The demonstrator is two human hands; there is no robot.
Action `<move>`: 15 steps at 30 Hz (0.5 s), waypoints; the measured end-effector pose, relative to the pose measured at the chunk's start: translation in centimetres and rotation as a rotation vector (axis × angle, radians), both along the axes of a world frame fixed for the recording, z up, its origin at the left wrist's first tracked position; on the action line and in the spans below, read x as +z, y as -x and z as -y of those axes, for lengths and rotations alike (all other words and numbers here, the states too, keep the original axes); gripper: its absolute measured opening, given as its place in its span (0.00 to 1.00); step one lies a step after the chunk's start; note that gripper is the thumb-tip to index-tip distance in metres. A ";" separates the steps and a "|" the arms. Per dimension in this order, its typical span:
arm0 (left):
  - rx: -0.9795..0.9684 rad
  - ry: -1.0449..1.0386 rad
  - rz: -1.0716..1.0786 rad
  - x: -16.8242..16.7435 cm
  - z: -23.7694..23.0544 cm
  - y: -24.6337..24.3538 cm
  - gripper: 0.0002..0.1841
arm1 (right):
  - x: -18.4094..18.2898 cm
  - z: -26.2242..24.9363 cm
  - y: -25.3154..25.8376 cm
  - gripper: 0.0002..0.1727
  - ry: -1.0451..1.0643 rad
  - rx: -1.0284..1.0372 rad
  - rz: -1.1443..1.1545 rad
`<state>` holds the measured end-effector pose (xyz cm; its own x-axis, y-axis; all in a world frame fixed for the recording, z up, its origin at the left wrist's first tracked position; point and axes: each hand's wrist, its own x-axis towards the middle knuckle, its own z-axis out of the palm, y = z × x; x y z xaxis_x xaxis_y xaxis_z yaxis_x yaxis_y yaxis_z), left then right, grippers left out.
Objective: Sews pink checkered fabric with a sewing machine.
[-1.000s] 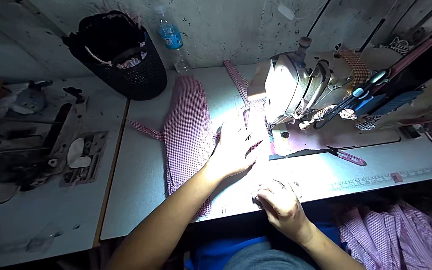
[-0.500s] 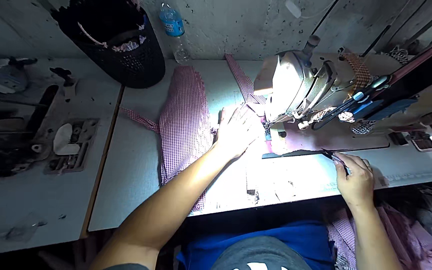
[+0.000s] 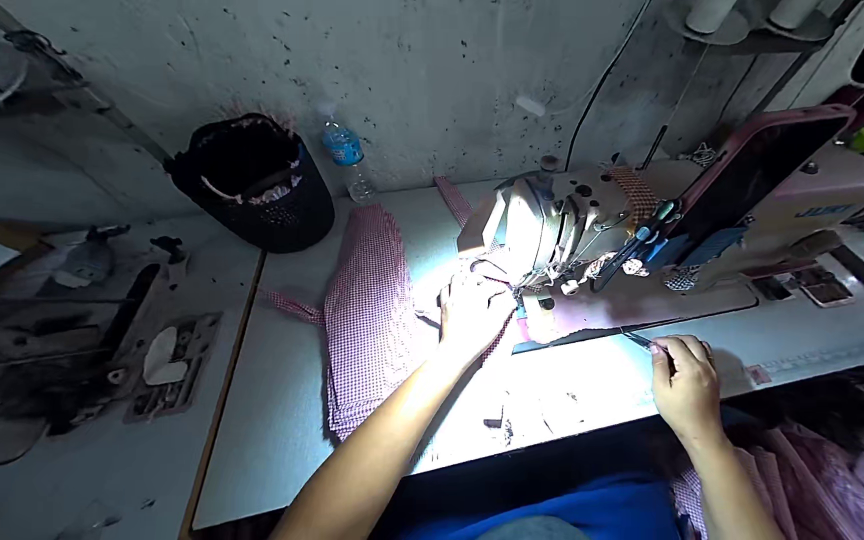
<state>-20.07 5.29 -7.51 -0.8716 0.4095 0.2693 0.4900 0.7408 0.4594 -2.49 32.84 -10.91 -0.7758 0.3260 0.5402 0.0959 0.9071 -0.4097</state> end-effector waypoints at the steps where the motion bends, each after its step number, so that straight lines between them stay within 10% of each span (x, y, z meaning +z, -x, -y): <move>1: -0.014 -0.011 0.013 -0.2 -0.3 0.3 0.15 | 0.0 0.0 0.0 0.18 0.002 -0.003 -0.009; 15: -0.111 0.410 -0.041 4.1 5.3 -1.4 0.05 | 0.6 1.1 0.4 0.18 -0.004 0.039 0.024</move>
<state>-18.64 0.02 -3.41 -0.8083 0.5805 0.0981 0.5887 0.7999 0.1168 -2.85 31.73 -10.31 -0.8005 0.2928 0.5229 0.0699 0.9122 -0.4038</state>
